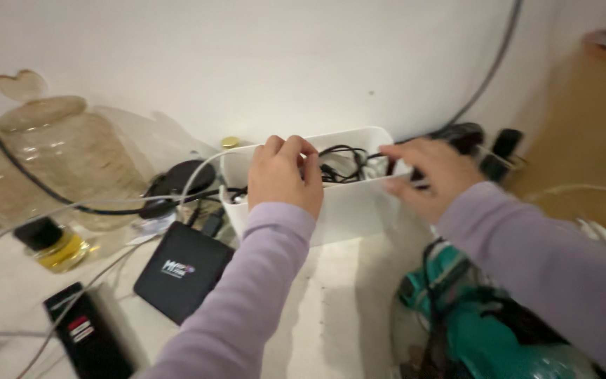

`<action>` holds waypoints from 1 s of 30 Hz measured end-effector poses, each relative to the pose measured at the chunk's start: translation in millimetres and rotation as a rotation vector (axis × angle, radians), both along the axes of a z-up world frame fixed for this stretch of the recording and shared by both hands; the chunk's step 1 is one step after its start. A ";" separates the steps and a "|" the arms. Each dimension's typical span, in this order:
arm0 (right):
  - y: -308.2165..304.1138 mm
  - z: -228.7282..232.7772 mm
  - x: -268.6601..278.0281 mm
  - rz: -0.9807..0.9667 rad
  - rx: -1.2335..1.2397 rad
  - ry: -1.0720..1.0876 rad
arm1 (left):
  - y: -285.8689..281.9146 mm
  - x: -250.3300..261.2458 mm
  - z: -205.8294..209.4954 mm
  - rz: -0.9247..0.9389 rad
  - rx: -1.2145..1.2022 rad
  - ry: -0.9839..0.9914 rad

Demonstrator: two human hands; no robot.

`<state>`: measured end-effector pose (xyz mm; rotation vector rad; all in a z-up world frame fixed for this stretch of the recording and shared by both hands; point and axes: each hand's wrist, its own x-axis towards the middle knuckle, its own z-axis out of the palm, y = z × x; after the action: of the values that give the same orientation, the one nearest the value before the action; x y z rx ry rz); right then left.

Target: The person organizes a cluttered collection of cables and small electronics on a white surface. They untangle wires, place them into a white storage bin, and handle a teal game controller and a black power adapter. The person also moves small bottles and jars to clear space for the cables.

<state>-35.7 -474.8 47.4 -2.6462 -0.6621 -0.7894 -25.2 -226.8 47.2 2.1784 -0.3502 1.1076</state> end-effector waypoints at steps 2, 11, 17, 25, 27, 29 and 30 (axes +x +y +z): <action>-36.6 3.3 -12.9 -0.093 -0.015 -0.074 | -16.6 -5.4 0.0 -0.063 0.027 0.035; -120.6 4.6 -83.4 -0.722 -0.253 0.319 | -92.4 -30.3 -4.9 -0.183 0.065 0.068; -159.7 -38.3 -92.9 -0.608 -0.029 0.459 | -130.2 -72.9 -11.8 -0.207 0.111 0.336; -178.9 -58.7 -82.2 -0.627 0.106 0.435 | -150.4 -131.1 -30.1 -0.249 0.186 0.629; -174.8 -55.9 -85.6 -0.626 0.124 0.439 | -147.4 -133.4 -30.2 -0.270 0.182 0.585; -168.1 -52.1 -88.2 -0.612 0.150 0.446 | -141.1 -132.0 -29.0 -0.288 0.182 0.723; -165.1 -49.9 -89.0 -0.598 0.168 0.452 | -138.6 -130.1 -28.1 -0.300 0.184 0.791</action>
<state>-124.7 -639.9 -2.5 -2.7314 0.3114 -0.3226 -155.3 -365.4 19.0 2.4183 -0.4005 0.0134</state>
